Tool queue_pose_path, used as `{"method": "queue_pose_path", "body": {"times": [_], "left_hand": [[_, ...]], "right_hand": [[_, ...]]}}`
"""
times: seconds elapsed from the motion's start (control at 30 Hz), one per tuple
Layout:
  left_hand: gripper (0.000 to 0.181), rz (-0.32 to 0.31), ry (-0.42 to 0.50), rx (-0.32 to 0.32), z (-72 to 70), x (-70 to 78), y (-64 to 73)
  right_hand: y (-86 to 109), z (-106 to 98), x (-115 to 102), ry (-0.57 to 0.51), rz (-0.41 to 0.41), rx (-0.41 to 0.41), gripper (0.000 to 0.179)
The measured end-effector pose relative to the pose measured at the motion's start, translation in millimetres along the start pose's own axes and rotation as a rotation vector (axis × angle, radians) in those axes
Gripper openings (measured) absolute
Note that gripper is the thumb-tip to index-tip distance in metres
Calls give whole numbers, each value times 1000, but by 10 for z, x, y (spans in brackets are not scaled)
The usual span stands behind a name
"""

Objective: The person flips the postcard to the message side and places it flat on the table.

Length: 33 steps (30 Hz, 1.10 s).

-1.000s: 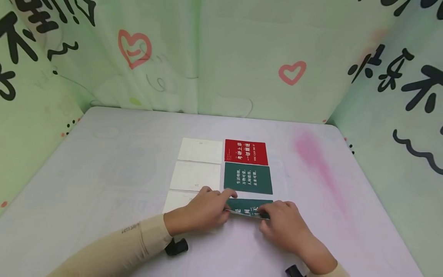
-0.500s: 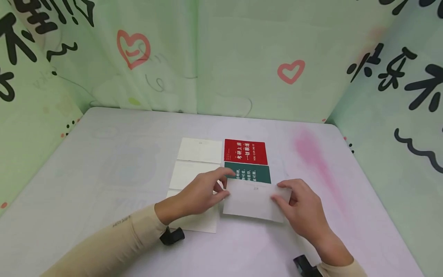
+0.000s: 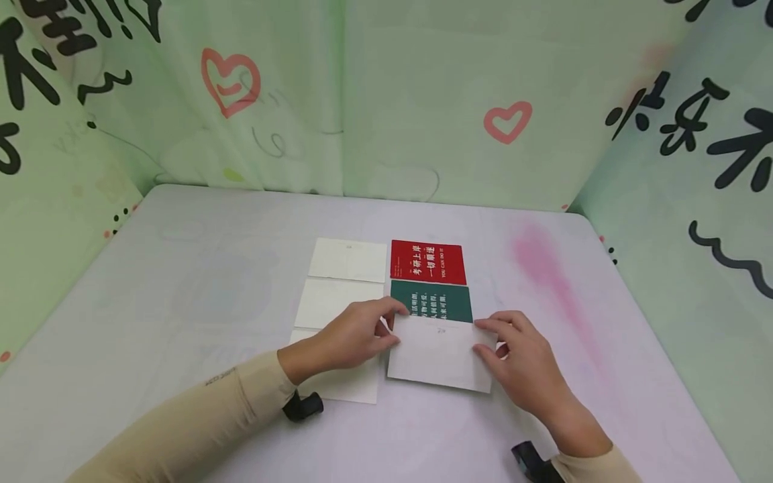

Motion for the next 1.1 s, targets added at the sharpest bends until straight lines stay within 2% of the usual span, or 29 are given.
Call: {"method": "queue_pose_path", "body": {"times": [0.2,0.37,0.43,0.7,0.87,1.1], "left_hand": [[40,-53,-45,-38,69,-36,-16],[42,-86,-152,-89,133,-78,-40],[42,-93,-191,-103,145,-88,-48],[45,-143,-254,-146,158,-135,-78],[46,-159,-290,-164,180,-169,-101],[46,-154,-429,-168,188,-167,-97]], "right_hand": [[-6,143,42,-28,72,-166,54],[-3,249,60,-32,95,-225,57],[-5,280,66,-30,101,-240,58],[-27,383,68,-45,109,-302,62],[-23,427,63,-15,99,-306,62],[-31,439,58,31,78,-302,64]]}}
Point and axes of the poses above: each hand's wrist, its own y-axis away from the middle knuckle, its own z-axis out of the palm, x = y × z, the point moved 5 cm from there along -y, towards the middle knuckle, and after that the axes turned 11 degrees about -x, right-handed, at the moved point
